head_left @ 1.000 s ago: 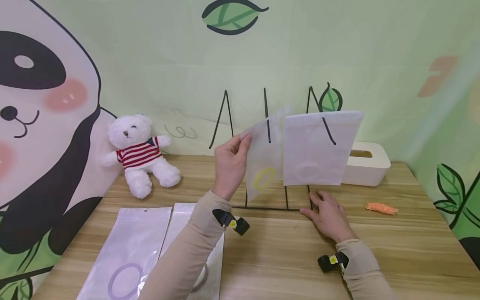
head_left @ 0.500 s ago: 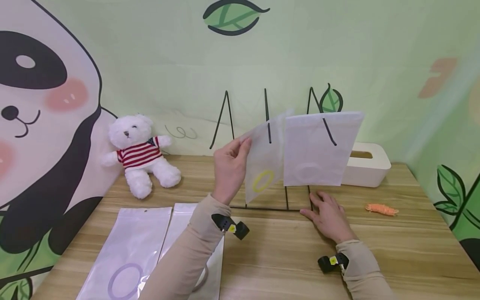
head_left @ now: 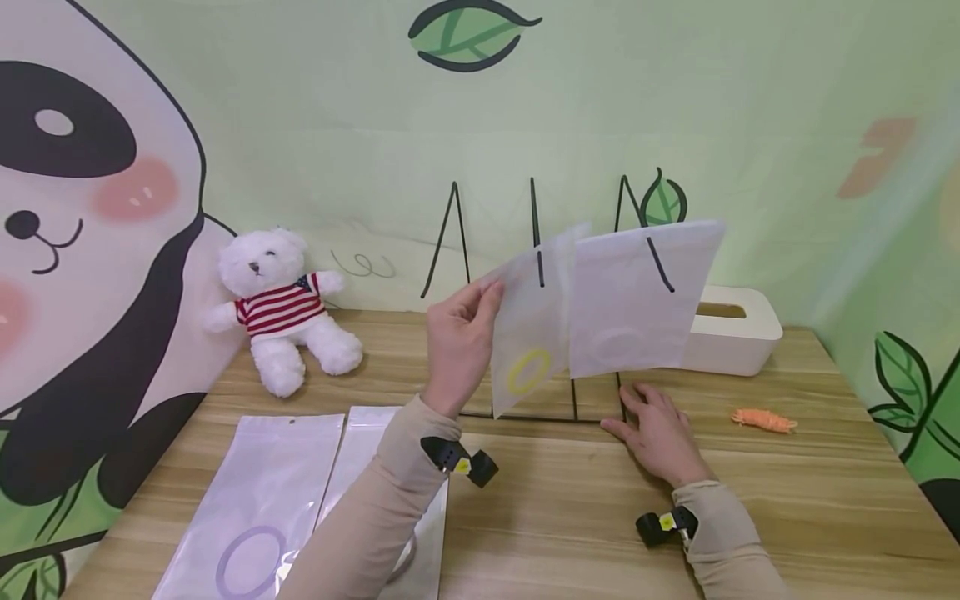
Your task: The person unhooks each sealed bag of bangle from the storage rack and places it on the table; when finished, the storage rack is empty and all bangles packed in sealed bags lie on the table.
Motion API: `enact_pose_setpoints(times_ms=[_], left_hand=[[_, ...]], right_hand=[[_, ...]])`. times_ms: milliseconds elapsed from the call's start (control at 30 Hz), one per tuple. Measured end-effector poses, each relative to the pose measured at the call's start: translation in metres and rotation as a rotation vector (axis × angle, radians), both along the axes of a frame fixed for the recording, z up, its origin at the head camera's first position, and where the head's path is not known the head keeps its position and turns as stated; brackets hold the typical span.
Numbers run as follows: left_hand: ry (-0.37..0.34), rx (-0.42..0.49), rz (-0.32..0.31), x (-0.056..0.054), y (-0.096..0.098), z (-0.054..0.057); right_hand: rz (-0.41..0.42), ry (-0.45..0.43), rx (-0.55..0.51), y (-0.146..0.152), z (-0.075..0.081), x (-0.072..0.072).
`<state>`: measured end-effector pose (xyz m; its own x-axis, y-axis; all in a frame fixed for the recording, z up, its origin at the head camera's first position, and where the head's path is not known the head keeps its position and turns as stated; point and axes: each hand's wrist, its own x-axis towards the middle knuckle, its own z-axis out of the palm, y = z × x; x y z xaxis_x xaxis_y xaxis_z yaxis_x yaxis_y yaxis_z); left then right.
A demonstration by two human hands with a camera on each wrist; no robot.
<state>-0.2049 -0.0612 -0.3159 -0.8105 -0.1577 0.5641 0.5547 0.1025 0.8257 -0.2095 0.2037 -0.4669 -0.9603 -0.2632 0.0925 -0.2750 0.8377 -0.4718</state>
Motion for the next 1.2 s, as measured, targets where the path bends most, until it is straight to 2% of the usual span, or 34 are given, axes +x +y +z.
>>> enact_pose_setpoints(times_ms=[700, 1200], left_hand=[[0.01, -0.017, 0.007, 0.014, -0.005, 0.001], [0.004, -0.018, -0.013, 0.022, -0.006, 0.001]], right_hand=[[0.007, -0.024, -0.002, -0.001, 0.001, 0.0], [-0.002, -0.024, 0.001, -0.001, 0.002, 0.0]])
